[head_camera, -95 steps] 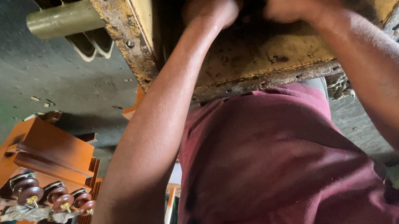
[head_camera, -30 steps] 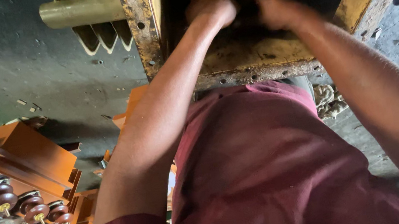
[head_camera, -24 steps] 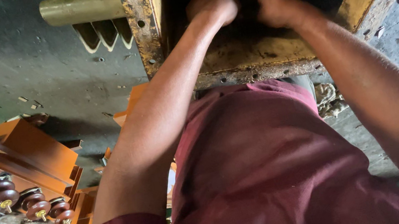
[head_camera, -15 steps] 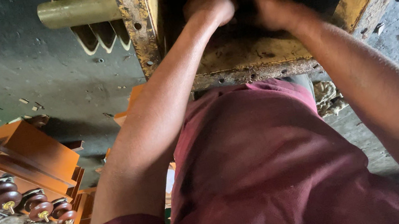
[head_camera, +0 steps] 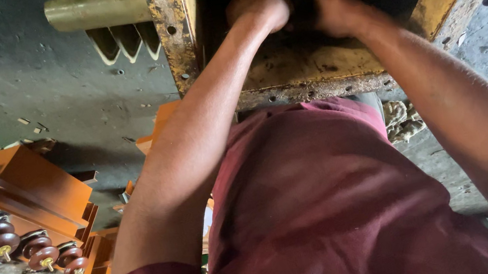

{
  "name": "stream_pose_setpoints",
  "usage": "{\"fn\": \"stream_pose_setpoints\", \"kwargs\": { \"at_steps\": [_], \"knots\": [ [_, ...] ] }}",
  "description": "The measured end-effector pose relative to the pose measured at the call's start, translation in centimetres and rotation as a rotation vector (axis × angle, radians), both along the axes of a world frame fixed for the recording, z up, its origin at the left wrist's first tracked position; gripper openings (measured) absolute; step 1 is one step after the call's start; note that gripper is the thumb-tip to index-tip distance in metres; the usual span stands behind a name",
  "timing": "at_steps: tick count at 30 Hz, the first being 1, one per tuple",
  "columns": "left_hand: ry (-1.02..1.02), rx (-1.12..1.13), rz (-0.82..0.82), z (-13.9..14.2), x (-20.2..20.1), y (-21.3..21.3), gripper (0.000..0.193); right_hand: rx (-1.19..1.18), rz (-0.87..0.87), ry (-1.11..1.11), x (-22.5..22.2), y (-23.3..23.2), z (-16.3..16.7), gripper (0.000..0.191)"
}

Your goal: The person uses a wrench to tighten bolts on a large electrical assembly. They reach into the interior of the unit, apply the wrench to fasteners, and rotate it to secure the components.

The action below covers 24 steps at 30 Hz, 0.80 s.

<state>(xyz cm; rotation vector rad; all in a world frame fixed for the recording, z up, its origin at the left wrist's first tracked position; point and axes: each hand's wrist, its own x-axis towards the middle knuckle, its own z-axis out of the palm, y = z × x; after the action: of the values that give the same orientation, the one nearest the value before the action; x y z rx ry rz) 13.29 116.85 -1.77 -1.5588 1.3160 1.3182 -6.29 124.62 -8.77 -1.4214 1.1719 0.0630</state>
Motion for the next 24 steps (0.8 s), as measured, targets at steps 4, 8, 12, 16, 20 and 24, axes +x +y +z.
{"fn": "stream_pose_setpoints", "kwargs": {
  "at_steps": [4,8,12,16,20,24],
  "knots": [
    [0.023,0.003,0.030,0.4,0.1,-0.3,0.033,-0.025,0.029,-0.006,-0.2,0.0,-0.4,0.048],
    [-0.011,0.000,0.081,0.7,0.1,-0.4,0.033,-0.233,0.099,0.088,0.0,0.3,-0.6,0.069],
    [-0.010,0.008,0.053,0.9,-0.1,-0.4,0.035,-0.037,-0.021,-0.034,0.1,0.2,-0.2,0.057],
    [-0.041,0.018,0.048,1.0,-0.2,-0.6,0.035,-0.042,-0.030,-0.058,0.0,0.2,-0.4,0.054],
    [-0.015,0.009,0.068,1.2,0.0,-0.6,0.037,-0.234,0.045,0.054,0.3,0.9,-1.1,0.076],
    [-0.006,0.001,0.077,1.3,0.1,-0.7,0.037,-0.154,0.083,0.078,0.2,1.0,-1.0,0.076]
  ]
}}
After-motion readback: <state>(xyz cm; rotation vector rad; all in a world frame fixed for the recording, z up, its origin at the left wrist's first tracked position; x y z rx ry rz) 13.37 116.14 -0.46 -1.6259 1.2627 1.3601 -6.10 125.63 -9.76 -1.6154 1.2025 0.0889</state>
